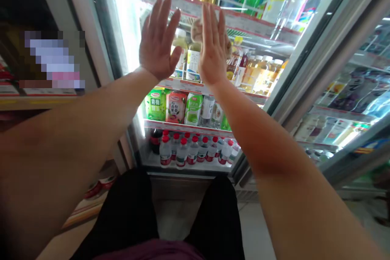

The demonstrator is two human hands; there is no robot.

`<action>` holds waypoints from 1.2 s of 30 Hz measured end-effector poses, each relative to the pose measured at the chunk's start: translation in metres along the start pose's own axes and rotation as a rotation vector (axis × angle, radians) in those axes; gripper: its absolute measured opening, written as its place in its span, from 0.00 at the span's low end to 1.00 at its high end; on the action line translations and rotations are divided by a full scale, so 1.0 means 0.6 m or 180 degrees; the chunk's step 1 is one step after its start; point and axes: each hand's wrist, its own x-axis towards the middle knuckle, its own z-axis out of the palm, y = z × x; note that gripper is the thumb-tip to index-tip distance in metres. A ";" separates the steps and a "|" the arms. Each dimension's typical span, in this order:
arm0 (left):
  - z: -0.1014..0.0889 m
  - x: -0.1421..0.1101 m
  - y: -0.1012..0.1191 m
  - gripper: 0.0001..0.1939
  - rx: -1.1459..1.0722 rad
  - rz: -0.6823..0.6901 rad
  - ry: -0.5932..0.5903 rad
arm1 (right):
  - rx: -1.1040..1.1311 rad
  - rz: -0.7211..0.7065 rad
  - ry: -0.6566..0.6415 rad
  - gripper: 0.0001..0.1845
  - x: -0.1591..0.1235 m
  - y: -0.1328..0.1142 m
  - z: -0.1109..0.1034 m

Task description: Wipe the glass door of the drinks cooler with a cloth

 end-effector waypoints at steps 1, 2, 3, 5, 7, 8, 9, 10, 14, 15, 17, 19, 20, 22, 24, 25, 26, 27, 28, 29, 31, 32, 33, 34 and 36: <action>0.001 -0.001 -0.001 0.33 -0.0056 0.0101 -0.0075 | -0.0009 0.0008 -0.0038 0.36 0.007 -0.017 0.002; 0.001 -0.001 -0.002 0.33 -0.0104 0.0196 -0.0158 | -0.0001 -0.0005 -0.0066 0.36 0.015 -0.031 0.004; 0.001 -0.001 -0.004 0.32 -0.0133 0.0272 -0.0233 | 0.0032 -0.0058 -0.0090 0.35 0.023 -0.042 0.005; -0.001 -0.001 -0.007 0.32 -0.0156 0.0330 -0.0354 | 0.0192 -0.0154 -0.0090 0.37 0.038 -0.057 0.005; -0.004 0.000 -0.008 0.32 -0.0175 0.0315 -0.0505 | 0.0456 -0.0204 -0.0087 0.43 0.045 -0.059 -0.001; -0.006 0.001 -0.008 0.32 -0.0188 0.0281 -0.0581 | 0.0591 -0.0193 -0.0094 0.47 0.046 -0.055 -0.007; -0.007 0.001 -0.008 0.32 -0.0201 0.0242 -0.0659 | 0.0708 -0.0167 -0.0097 0.50 0.043 -0.049 -0.013; -0.008 0.001 -0.007 0.32 -0.0207 0.0190 -0.0716 | 0.0798 -0.0137 -0.0096 0.51 0.038 -0.039 -0.020; -0.009 0.004 -0.005 0.29 -0.0128 0.0015 -0.0741 | 0.0866 -0.0082 0.0060 0.43 0.002 0.031 -0.029; -0.009 0.005 -0.004 0.29 -0.0097 -0.0015 -0.0748 | 0.0824 -0.0056 0.0110 0.41 -0.009 0.053 -0.026; -0.007 0.007 -0.004 0.28 -0.0038 -0.0119 -0.0771 | 0.0687 0.0061 0.0153 0.36 -0.027 0.093 -0.013; -0.005 0.006 -0.005 0.25 -0.0019 -0.0217 -0.0760 | 0.0577 0.0042 0.0136 0.35 -0.040 0.119 -0.002; -0.004 0.004 -0.006 0.23 -0.0029 -0.0231 -0.0729 | 0.0533 0.0039 0.0119 0.35 -0.045 0.126 0.001; -0.003 -0.003 -0.009 0.19 -0.0071 -0.0162 -0.0658 | 0.0355 0.0001 -0.0024 0.35 -0.050 0.127 -0.002; -0.006 -0.011 -0.012 0.18 -0.0097 -0.0037 -0.0621 | 0.0121 -0.0001 -0.0185 0.35 -0.053 0.120 -0.012; -0.009 -0.014 -0.015 0.18 -0.0085 0.0019 -0.0628 | 0.0014 -0.0010 -0.0269 0.36 -0.053 0.115 -0.018; -0.012 -0.015 -0.018 0.18 -0.0068 0.0069 -0.0646 | -0.0060 -0.0011 -0.0329 0.36 -0.053 0.112 -0.022; -0.016 -0.014 -0.020 0.18 -0.0062 0.0112 -0.0675 | -0.0099 -0.0012 -0.0367 0.36 -0.052 0.109 -0.025; -0.020 -0.011 -0.023 0.18 -0.0074 0.0123 -0.0709 | -0.0115 -0.0012 -0.0388 0.36 -0.052 0.107 -0.027; -0.023 -0.008 -0.024 0.18 -0.0100 0.0080 -0.0737 | -0.0119 -0.0006 -0.0398 0.36 -0.052 0.106 -0.028; -0.029 -0.004 -0.025 0.19 -0.0152 -0.0161 -0.0742 | -0.0108 0.0038 -0.0404 0.36 -0.052 0.105 -0.029; -0.030 -0.005 -0.023 0.20 -0.0152 -0.0302 -0.0711 | -0.0103 0.0064 -0.0406 0.36 -0.052 0.104 -0.029; -0.031 -0.010 -0.020 0.20 -0.0125 -0.0394 -0.0675 | -0.0099 0.0082 -0.0421 0.36 -0.052 0.104 -0.029; -0.031 -0.018 -0.017 0.21 -0.0083 -0.0409 -0.0641 | -0.0095 0.0093 -0.0437 0.36 -0.052 0.103 -0.029; -0.031 -0.039 -0.009 0.21 -0.0019 -0.0154 -0.0662 | -0.0083 0.0086 -0.0476 0.36 -0.052 0.103 -0.029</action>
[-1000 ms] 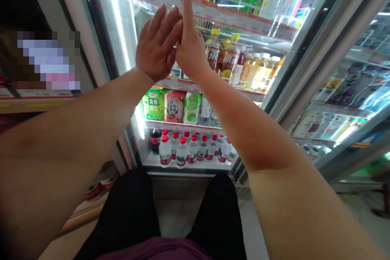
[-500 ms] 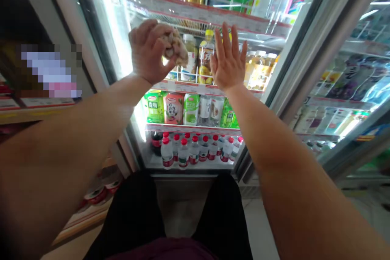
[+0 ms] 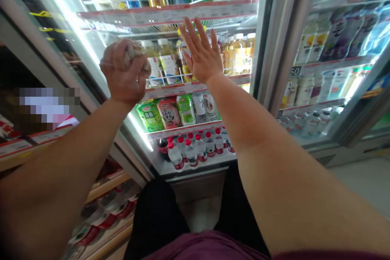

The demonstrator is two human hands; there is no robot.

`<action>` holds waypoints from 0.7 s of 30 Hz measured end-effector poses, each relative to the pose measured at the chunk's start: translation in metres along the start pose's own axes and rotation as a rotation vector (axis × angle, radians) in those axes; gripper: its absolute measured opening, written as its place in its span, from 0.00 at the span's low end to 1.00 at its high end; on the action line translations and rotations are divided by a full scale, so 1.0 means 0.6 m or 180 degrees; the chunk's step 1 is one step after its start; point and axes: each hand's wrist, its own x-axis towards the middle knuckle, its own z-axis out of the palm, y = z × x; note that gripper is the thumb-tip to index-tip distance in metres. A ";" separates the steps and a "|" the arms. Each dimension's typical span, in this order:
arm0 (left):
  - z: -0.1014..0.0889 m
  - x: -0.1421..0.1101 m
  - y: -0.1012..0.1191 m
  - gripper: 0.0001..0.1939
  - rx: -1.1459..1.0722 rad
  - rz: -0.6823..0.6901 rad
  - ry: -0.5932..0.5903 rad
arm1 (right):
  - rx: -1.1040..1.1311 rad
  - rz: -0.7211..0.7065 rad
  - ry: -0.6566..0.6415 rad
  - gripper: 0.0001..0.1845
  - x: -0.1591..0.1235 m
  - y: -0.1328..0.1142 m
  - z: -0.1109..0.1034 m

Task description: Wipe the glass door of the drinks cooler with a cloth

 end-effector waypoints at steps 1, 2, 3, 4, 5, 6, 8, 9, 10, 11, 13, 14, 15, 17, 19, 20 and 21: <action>0.003 -0.010 0.002 0.22 0.0022 0.0173 -0.0056 | 0.0002 0.0003 -0.0017 0.36 0.001 0.000 0.000; 0.005 -0.018 0.004 0.22 0.0034 0.0311 -0.0122 | -0.0005 -0.0001 -0.0040 0.36 0.001 0.001 0.000; 0.007 -0.022 0.004 0.21 0.0043 0.0392 -0.0179 | -0.0020 -0.0011 -0.0063 0.37 0.001 0.001 0.000; 0.008 -0.023 0.004 0.20 0.0055 0.0410 -0.0189 | -0.0042 -0.0027 -0.0080 0.37 0.001 0.001 0.000; 0.008 -0.020 0.003 0.18 0.0079 0.0373 -0.0144 | -0.0065 -0.0039 -0.0090 0.38 0.000 0.002 -0.001; 0.008 -0.014 0.001 0.18 0.0111 0.0304 -0.0052 | -0.0088 -0.0044 -0.0099 0.38 -0.001 0.002 -0.002; 0.008 0.001 0.000 0.19 0.0139 0.0177 0.0183 | -0.0122 -0.0029 -0.0129 0.37 -0.003 0.001 -0.004; 0.009 0.007 0.001 0.20 0.0117 0.0139 0.0276 | -0.0143 -0.0003 -0.0135 0.37 -0.004 0.000 -0.005; 0.010 0.011 0.003 0.20 0.0070 0.0114 0.0301 | -0.0168 0.0007 -0.0140 0.37 -0.005 -0.001 -0.006; 0.012 0.012 0.006 0.19 0.0008 0.0099 0.0265 | -0.0193 0.0005 -0.0136 0.37 -0.006 -0.002 -0.007; 0.014 0.009 0.011 0.18 -0.0134 0.0125 0.0069 | -0.0227 -0.0001 -0.0116 0.37 -0.007 -0.003 -0.008; 0.015 0.006 0.012 0.18 -0.0181 0.0164 -0.0050 | -0.0232 0.0007 -0.0112 0.36 -0.008 -0.004 -0.008; 0.014 0.005 0.012 0.19 -0.0179 0.0227 -0.0138 | -0.0226 0.0019 -0.0118 0.36 -0.009 -0.005 -0.008; 0.012 0.007 0.008 0.23 -0.0053 0.0382 -0.0125 | -0.0197 0.0045 -0.0121 0.37 -0.010 -0.005 -0.009; 0.009 0.015 0.004 0.27 0.0092 0.0425 0.0119 | -0.0155 0.0042 -0.0097 0.37 -0.011 -0.005 -0.009; 0.007 0.019 0.004 0.28 0.0103 0.0364 0.0247 | -0.0132 0.0038 -0.0088 0.37 -0.012 -0.004 -0.008; 0.007 0.023 0.006 0.28 0.0056 0.0270 0.0331 | -0.0112 0.0042 -0.0082 0.37 -0.012 -0.004 -0.008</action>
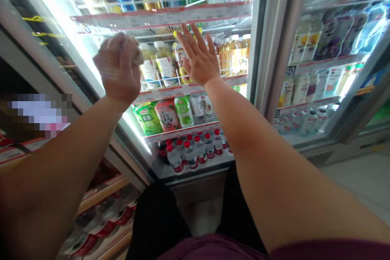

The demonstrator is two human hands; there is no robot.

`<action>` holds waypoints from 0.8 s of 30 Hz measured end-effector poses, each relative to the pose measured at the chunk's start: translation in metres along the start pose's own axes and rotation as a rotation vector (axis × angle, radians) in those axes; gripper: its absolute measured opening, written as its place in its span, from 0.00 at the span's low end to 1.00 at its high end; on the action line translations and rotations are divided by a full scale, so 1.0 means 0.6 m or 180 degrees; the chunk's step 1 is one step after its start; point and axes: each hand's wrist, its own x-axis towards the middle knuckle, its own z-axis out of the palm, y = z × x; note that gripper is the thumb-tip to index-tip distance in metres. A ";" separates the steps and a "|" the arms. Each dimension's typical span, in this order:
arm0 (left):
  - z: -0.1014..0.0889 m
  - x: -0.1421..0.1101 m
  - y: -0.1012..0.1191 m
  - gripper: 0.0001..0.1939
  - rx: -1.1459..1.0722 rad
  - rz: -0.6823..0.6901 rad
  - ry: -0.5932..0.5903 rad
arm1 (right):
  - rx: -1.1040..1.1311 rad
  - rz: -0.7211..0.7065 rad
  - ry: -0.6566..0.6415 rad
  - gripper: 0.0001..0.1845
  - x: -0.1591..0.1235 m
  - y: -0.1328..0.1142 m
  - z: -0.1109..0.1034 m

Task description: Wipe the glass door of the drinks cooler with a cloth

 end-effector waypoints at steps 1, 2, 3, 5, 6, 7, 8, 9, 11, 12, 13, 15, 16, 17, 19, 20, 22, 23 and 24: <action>0.000 0.002 0.003 0.26 -0.0079 -0.0104 0.0015 | 0.0016 0.0013 0.0004 0.37 0.000 0.000 0.001; 0.001 0.002 0.008 0.24 -0.0161 -0.0175 -0.0037 | 0.0030 0.0029 0.0004 0.37 0.000 0.001 0.002; 0.001 0.000 0.012 0.23 -0.0236 -0.0181 -0.0151 | 0.0045 0.0041 0.0004 0.38 0.000 0.001 0.003; 0.002 -0.005 0.019 0.21 -0.0343 0.0026 -0.0446 | 0.0092 0.0051 0.0023 0.38 0.000 0.001 0.005; 0.003 -0.007 0.019 0.21 -0.0358 0.0162 -0.0570 | 0.0124 0.0053 0.0039 0.38 0.000 0.001 0.006; 0.002 -0.007 0.017 0.21 -0.0353 0.0275 -0.0661 | 0.0156 0.0053 0.0051 0.38 0.000 0.001 0.006; 0.002 -0.006 0.013 0.22 -0.0333 0.0348 -0.0698 | 0.0185 0.0053 0.0056 0.38 0.000 0.001 0.007; 0.001 -0.004 0.008 0.22 -0.0299 0.0368 -0.0671 | 0.0212 0.0058 0.0055 0.37 0.000 0.002 0.007; 0.002 0.001 0.000 0.24 -0.0225 0.0273 -0.0484 | 0.0260 0.0070 0.0040 0.37 0.000 0.002 0.007; 0.002 0.002 -0.001 0.25 -0.0205 0.0212 -0.0365 | 0.0280 0.0071 0.0033 0.37 -0.001 0.002 0.007; 0.004 0.003 0.000 0.25 -0.0197 0.0175 -0.0259 | 0.0294 0.0068 0.0031 0.37 -0.001 0.002 0.007; 0.007 0.001 0.008 0.24 -0.0230 0.0211 -0.0227 | 0.0288 0.0057 0.0047 0.36 0.000 0.002 0.008; 0.007 0.000 0.012 0.23 -0.0272 0.0272 -0.0314 | 0.0268 0.0050 0.0060 0.36 0.000 0.002 0.009; 0.006 -0.001 0.017 0.22 -0.0325 0.0332 -0.0431 | 0.0246 0.0045 0.0074 0.36 0.000 0.002 0.010; 0.002 0.003 0.021 0.21 -0.0430 0.0366 -0.0650 | 0.0222 0.0048 0.0100 0.37 0.000 0.003 0.011; -0.002 0.006 0.021 0.21 -0.0454 0.0324 -0.0684 | 0.0227 0.0048 0.0104 0.37 0.000 0.003 0.011; -0.010 0.014 0.018 0.21 -0.0401 0.0150 -0.0596 | 0.0241 0.0048 0.0103 0.37 -0.001 0.004 0.012; -0.013 0.016 0.017 0.21 -0.0343 0.0059 -0.0528 | 0.0237 0.0051 0.0101 0.37 -0.002 0.005 0.012; -0.015 0.016 0.017 0.22 -0.0284 -0.0015 -0.0469 | 0.0231 0.0054 0.0101 0.37 -0.002 0.005 0.012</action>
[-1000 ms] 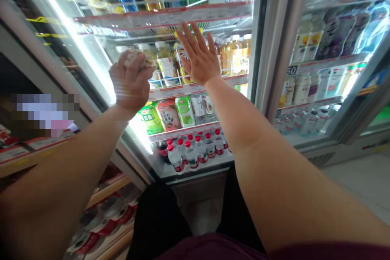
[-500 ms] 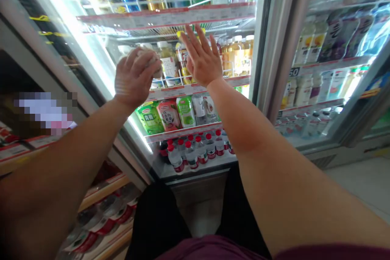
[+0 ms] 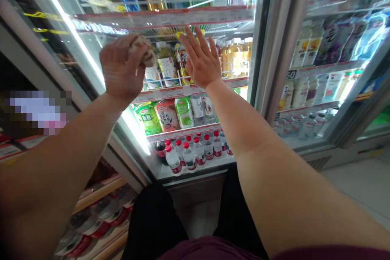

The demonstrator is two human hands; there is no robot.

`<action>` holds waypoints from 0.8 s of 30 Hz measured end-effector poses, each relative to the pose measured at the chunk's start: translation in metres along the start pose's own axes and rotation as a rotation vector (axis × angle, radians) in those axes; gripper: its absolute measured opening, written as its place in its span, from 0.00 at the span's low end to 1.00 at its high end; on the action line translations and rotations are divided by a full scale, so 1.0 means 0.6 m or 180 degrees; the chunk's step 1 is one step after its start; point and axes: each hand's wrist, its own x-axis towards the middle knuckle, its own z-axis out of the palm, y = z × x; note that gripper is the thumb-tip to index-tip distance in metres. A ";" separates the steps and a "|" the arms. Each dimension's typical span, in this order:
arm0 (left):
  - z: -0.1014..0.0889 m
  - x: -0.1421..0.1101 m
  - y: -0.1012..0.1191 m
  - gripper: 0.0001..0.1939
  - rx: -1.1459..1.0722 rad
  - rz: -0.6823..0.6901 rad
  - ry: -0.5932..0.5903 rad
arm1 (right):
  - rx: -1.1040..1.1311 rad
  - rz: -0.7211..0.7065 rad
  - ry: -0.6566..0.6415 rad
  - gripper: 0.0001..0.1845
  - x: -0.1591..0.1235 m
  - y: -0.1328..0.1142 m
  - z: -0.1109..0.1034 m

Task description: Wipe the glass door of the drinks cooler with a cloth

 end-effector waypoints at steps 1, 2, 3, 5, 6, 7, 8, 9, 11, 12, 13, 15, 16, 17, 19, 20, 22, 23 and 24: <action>0.000 -0.002 0.001 0.23 0.0042 -0.0037 0.0046 | -0.0006 0.0001 0.0001 0.37 0.000 0.000 0.000; 0.001 -0.004 0.004 0.23 0.0063 -0.0020 0.0035 | -0.0010 0.0001 0.0001 0.37 0.001 0.000 0.000; 0.004 -0.008 0.007 0.22 0.0054 0.0058 -0.0030 | -0.0007 0.0001 -0.0001 0.37 0.001 0.000 0.000; 0.009 -0.015 0.012 0.21 -0.0038 0.0282 -0.0257 | 0.0005 0.0004 -0.0007 0.37 0.002 -0.001 0.000; 0.011 -0.016 0.013 0.21 -0.0099 0.0364 -0.0369 | 0.0004 0.0008 -0.0008 0.37 0.002 -0.001 0.000; 0.012 -0.016 0.013 0.20 -0.0157 0.0399 -0.0444 | -0.0005 0.0011 -0.0007 0.37 0.002 -0.002 0.000; 0.011 -0.014 0.013 0.20 -0.0190 0.0374 -0.0451 | -0.0020 0.0015 -0.0001 0.37 0.002 -0.002 0.000; 0.010 -0.012 0.012 0.20 -0.0187 0.0300 -0.0384 | -0.0042 0.0015 0.0007 0.37 0.002 -0.001 0.000; 0.009 -0.008 0.009 0.21 -0.0124 0.0119 -0.0183 | -0.0089 -0.0008 0.0019 0.37 0.001 -0.001 0.000; 0.009 -0.009 0.009 0.21 -0.0095 0.0070 -0.0113 | -0.0106 -0.0022 0.0025 0.37 0.001 -0.001 0.001; 0.010 -0.010 0.009 0.21 -0.0088 0.0074 -0.0108 | -0.0113 -0.0030 0.0027 0.37 0.001 -0.001 0.001; 0.013 -0.017 0.010 0.19 -0.0136 0.0252 -0.0281 | -0.0095 -0.0031 0.0019 0.37 0.002 -0.001 0.000; 0.015 -0.020 0.010 0.19 -0.0155 0.0399 -0.0415 | -0.0073 -0.0022 0.0011 0.37 0.003 -0.001 0.000; 0.017 -0.022 0.009 0.18 -0.0150 0.0538 -0.0525 | -0.0049 -0.0007 0.0008 0.37 0.003 -0.002 0.000; 0.018 -0.024 0.006 0.17 -0.0084 0.0680 -0.0562 | -0.0025 -0.0003 0.0007 0.37 0.003 -0.002 -0.001; 0.018 -0.023 0.005 0.17 -0.0035 0.0652 -0.0474 | -0.0036 -0.0008 0.0013 0.37 0.003 -0.002 -0.001; 0.017 -0.021 0.004 0.17 0.0084 0.0471 -0.0190 | -0.0104 -0.0021 0.0031 0.37 0.002 -0.001 0.000; 0.017 -0.022 0.005 0.17 0.0149 0.0387 -0.0050 | -0.0148 -0.0031 0.0036 0.37 0.002 0.000 0.000; 0.017 -0.023 0.007 0.17 0.0204 0.0344 0.0038 | -0.0186 -0.0038 0.0039 0.37 0.001 0.000 0.001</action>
